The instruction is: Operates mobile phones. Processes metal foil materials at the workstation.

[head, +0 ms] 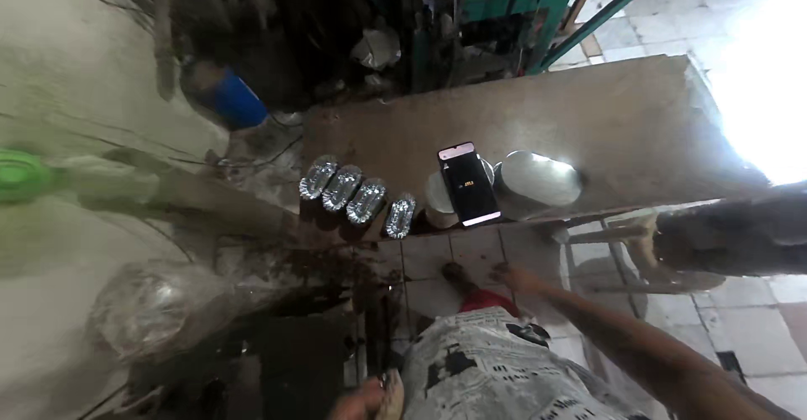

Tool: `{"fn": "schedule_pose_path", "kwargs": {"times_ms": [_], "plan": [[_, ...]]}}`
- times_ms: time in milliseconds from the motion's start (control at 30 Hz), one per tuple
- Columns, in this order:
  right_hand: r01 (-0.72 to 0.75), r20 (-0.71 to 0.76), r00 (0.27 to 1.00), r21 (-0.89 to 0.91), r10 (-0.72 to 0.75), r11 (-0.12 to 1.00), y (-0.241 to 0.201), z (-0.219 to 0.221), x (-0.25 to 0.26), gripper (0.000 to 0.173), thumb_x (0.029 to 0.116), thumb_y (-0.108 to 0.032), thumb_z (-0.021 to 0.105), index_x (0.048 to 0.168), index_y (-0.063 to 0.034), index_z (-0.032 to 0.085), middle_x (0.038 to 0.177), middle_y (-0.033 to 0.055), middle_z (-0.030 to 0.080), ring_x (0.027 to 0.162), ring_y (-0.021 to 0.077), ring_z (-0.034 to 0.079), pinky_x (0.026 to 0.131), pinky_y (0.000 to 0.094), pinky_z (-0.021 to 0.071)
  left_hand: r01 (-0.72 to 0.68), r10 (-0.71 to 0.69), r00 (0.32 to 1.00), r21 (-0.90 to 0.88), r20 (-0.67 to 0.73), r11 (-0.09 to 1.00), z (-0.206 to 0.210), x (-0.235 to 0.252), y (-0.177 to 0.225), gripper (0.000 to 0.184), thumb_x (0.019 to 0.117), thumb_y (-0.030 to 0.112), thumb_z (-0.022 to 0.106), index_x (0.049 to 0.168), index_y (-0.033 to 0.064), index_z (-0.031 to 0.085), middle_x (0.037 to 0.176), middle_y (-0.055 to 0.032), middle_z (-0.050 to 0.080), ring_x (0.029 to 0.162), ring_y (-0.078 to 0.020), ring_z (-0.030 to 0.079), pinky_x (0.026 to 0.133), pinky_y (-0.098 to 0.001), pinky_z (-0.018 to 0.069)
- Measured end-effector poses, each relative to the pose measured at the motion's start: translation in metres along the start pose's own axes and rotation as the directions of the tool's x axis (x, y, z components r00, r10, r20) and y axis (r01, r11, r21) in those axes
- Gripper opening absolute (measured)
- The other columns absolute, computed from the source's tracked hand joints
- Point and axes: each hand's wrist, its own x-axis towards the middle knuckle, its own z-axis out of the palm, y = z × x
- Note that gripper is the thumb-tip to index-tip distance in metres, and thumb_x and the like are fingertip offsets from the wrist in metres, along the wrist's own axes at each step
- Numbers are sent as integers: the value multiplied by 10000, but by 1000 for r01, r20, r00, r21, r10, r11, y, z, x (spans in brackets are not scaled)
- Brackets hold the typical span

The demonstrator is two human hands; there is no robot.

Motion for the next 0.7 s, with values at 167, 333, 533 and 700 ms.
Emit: {"fn": "schedule_pose_path", "kwargs": {"times_ms": [167,333,533,700], "plan": [[-222,-54,972,86,227,971,99,-54,21,439,1070,-317,545,1332,28,613,1271,260,648,1176,386,627,1039,565,470,358,-186,904,446,-384,820,-20,144,63,653,931,230,651,1486,-41,440,1478,-219,495,1309,-258,545,1084,-428,475],[-351,48,935,-13,352,936,143,-75,1,445,1065,-322,551,1285,53,646,1311,298,620,1262,438,571,1084,624,409,407,-266,911,784,-314,469,-50,309,50,409,954,197,691,1324,33,626,1388,-254,528,1199,-377,599,992,-561,516],[-374,0,922,250,386,893,133,-80,-7,447,1063,-295,565,1340,55,590,1341,282,602,1227,403,586,1048,580,449,215,-299,950,882,-89,419,-83,376,12,391,899,118,747,1261,1,658,1339,-282,565,1220,-421,585,1031,-586,486],[-324,37,943,338,332,884,101,-84,-10,412,1075,-231,540,1331,91,571,1326,287,601,1219,364,593,1050,529,462,173,-247,967,863,-57,475,-86,359,-6,375,892,79,764,1255,39,678,1369,-252,584,1291,-415,551,1089,-585,449]]}}
